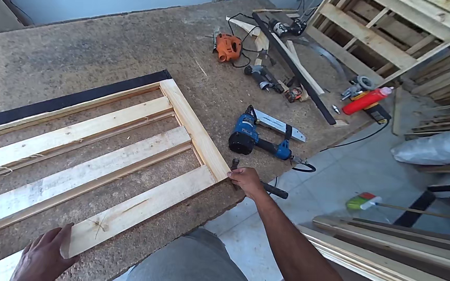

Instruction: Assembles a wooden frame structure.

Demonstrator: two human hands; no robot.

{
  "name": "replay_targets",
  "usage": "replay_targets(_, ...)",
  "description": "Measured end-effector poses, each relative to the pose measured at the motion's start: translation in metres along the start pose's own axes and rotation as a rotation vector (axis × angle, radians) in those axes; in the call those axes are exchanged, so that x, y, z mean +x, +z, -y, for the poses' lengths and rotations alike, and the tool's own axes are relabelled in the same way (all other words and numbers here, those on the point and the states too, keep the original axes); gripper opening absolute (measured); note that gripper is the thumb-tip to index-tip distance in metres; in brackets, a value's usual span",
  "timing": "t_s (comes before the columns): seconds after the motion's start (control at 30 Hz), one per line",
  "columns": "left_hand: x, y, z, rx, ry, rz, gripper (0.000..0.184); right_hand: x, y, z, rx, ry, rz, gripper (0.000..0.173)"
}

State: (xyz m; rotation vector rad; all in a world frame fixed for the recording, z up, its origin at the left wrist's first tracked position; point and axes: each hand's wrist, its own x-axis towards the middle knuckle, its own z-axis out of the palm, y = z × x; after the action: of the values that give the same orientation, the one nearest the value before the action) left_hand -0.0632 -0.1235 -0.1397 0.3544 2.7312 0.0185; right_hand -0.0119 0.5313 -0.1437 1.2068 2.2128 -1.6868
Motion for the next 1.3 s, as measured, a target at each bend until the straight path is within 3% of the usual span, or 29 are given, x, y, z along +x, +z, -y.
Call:
replay_targets(0.2, -0.001, -0.011, -0.014, 0.004, 0.002, 0.023, 0.108, -0.004, -0.003, 0.005, 0.048, -0.003, 0.042, 0.028)
replay_targets(0.37, -0.007, -0.006, -0.014, 0.028, 0.128, -0.098, 0.105, -0.005, 0.001, -0.001, 0.055, -0.031, -0.006, 0.023)
replay_targets(0.53, 0.0, -0.001, 0.001, 0.008, 0.182, -0.116, 0.105, -0.009, 0.004, -0.008, -0.141, -0.119, -0.078, 0.025)
replay_targets(0.7, 0.002, 0.003, 0.0, 0.01, 0.117, -0.093, 0.108, -0.019, 0.002, 0.0, -0.351, -0.192, -0.084, 0.028)
replay_targets(0.87, 0.0, -0.027, -0.061, -0.035, 0.2, -0.027, 0.112, -0.025, -0.007, -0.004, -0.546, -0.299, 0.022, 0.035)
replay_targets(1.07, 0.036, -0.017, -0.154, -0.038, 0.41, -0.214, 0.094, -0.01, -0.001, -0.027, -0.621, -0.543, -0.124, 0.026)
replay_targets(1.3, 0.062, -0.03, -0.237, 0.002, 0.46, -0.176, 0.086, -0.003, 0.002, -0.04, -0.518, -0.601, -0.183, 0.022)
